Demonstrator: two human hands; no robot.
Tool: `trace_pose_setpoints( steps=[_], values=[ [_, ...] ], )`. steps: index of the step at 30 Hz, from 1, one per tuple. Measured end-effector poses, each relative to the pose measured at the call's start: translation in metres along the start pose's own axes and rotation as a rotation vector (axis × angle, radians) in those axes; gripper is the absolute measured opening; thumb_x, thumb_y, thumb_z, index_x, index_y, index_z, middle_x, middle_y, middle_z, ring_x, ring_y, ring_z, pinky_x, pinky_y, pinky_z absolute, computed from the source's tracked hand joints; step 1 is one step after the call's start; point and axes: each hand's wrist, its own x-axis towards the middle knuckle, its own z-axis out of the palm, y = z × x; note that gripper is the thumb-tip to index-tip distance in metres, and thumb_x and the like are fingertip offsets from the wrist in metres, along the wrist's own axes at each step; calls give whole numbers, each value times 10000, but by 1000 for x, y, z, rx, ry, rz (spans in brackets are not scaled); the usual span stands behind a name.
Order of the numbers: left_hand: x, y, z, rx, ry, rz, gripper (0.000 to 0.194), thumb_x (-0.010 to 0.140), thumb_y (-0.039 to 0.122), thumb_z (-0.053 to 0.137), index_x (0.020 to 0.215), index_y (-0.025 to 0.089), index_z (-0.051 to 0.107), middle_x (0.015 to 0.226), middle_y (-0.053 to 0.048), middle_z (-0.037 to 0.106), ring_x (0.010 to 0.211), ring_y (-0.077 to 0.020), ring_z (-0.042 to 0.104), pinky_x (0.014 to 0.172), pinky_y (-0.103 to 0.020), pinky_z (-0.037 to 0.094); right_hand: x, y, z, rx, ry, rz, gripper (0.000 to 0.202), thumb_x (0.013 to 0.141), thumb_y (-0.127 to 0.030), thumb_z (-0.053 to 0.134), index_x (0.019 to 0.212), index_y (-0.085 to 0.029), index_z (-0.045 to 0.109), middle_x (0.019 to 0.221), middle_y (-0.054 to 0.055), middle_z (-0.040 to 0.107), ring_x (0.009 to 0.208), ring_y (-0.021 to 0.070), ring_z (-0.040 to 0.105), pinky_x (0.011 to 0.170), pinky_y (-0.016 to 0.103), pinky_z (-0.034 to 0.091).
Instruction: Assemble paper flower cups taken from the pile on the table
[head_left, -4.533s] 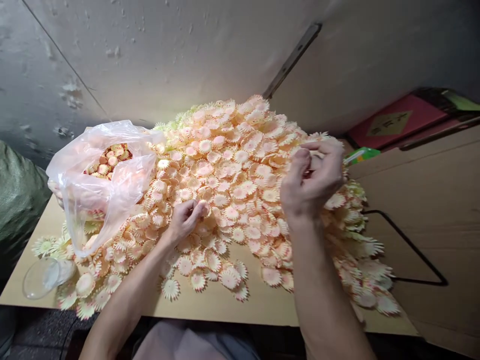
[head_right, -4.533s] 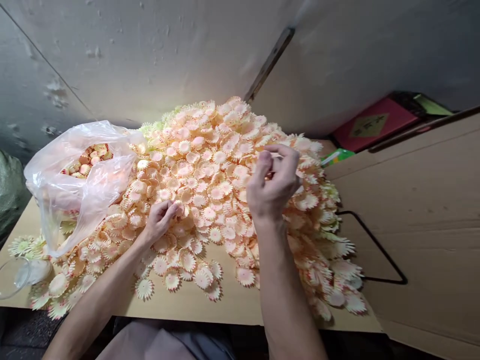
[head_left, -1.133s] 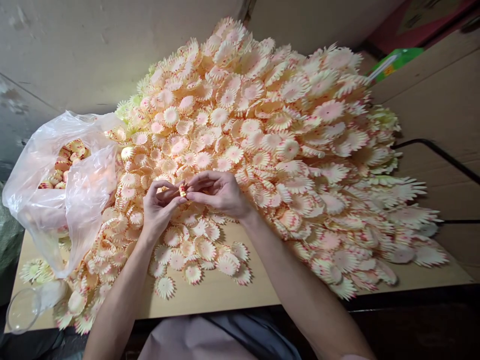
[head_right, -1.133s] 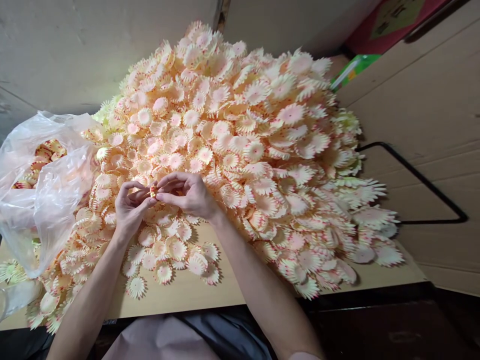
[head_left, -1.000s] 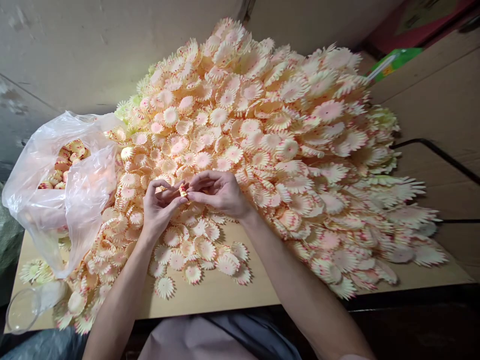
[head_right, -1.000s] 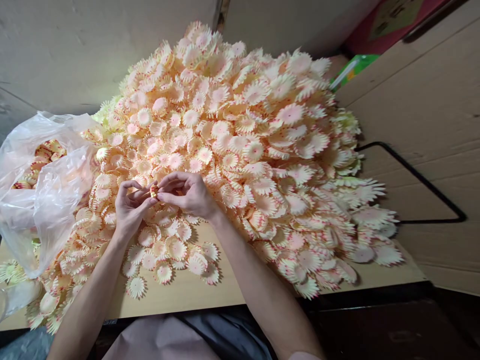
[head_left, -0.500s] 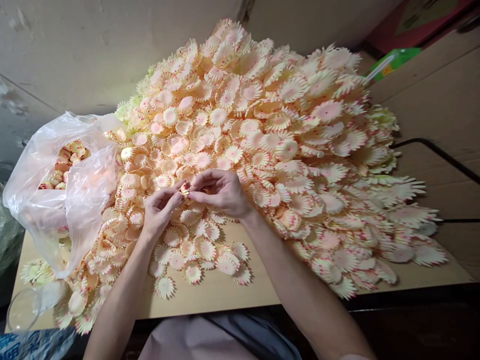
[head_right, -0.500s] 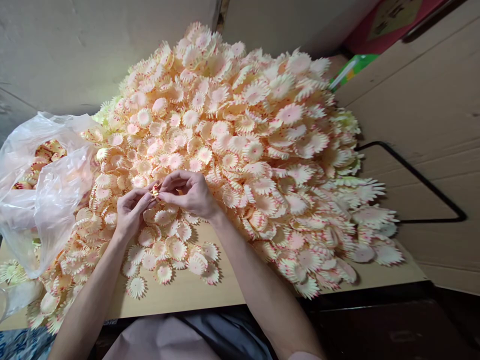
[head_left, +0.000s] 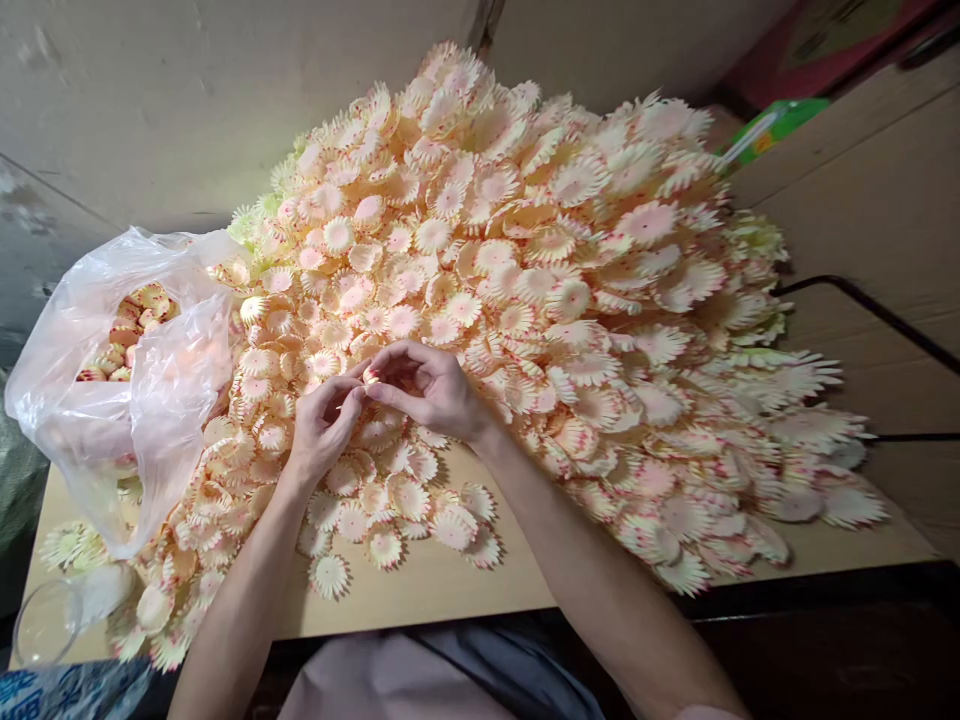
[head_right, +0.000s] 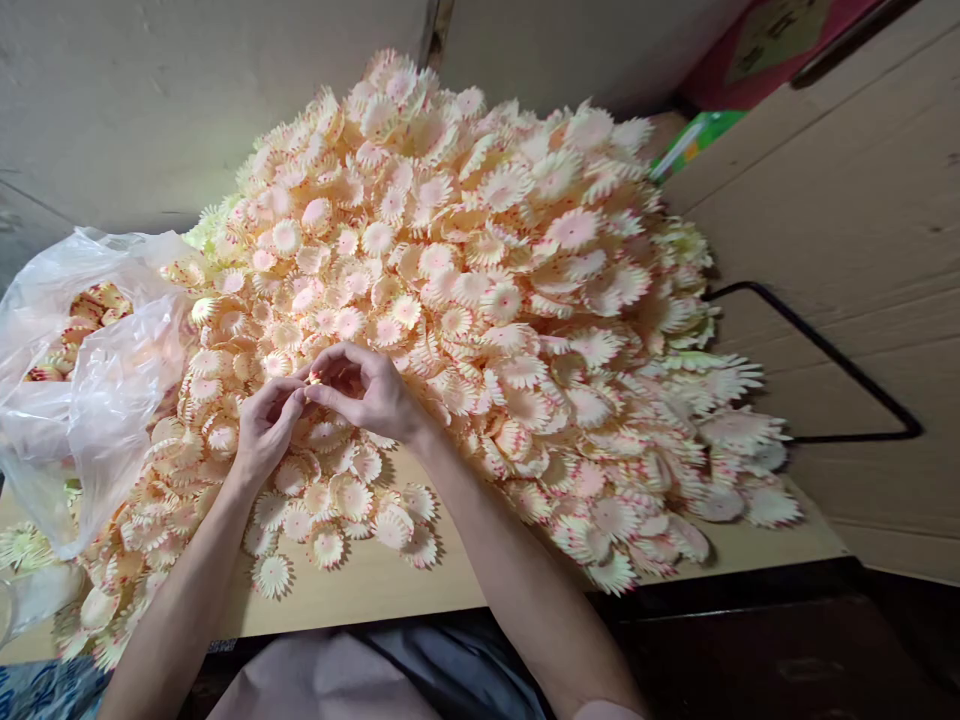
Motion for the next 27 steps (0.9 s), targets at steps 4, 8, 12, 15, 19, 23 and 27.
trace_pose_setpoints(
  steps=[4,8,12,15,19,23,27],
  values=[
    [-1,1,2,-16,-3,18,201,897,365,593,857,173,638,1166,-131,705,1026,-236,691,687,-275,564,2,3,0,-1,58,-24,234,801,-291,754,948,-196,598,815,3,660,734,126,638,698,257,561],
    [-4,-2,3,-101,75,65,184,896,357,589,824,188,602,1035,-99,716,1006,-228,683,733,-321,594,5,4,-5,64,158,-44,266,783,-312,771,926,-215,569,744,-29,616,667,108,603,639,229,535],
    [-4,-4,-2,-97,103,61,192,880,345,605,771,187,606,924,-67,722,986,-232,690,788,-346,583,4,2,-4,37,155,-34,269,775,-321,779,913,-214,574,748,-26,599,675,109,592,637,229,532],
    [-2,-2,-5,-62,56,34,217,880,342,596,744,175,625,1128,-114,721,1109,-274,658,888,-389,540,2,1,-1,9,86,-39,234,785,-293,770,905,-198,593,768,-11,619,707,115,610,658,235,543],
    [2,3,-5,1,9,42,267,892,388,572,782,168,676,1224,-135,697,1134,-283,644,980,-429,476,1,1,3,-14,9,-38,205,802,-266,745,916,-180,599,831,15,659,757,130,652,726,276,582],
    [4,2,-1,102,45,27,303,803,436,696,690,163,629,1164,-146,715,1031,-258,665,908,-389,491,0,3,2,-37,-42,-61,168,820,-230,714,936,-173,608,886,29,671,803,139,669,769,300,599],
    [5,-2,0,103,72,2,314,787,444,715,693,170,595,1067,-115,719,957,-209,645,817,-324,495,1,3,-2,-64,8,-106,125,837,-217,698,924,-176,618,862,20,657,792,135,653,738,284,589]
  ],
)
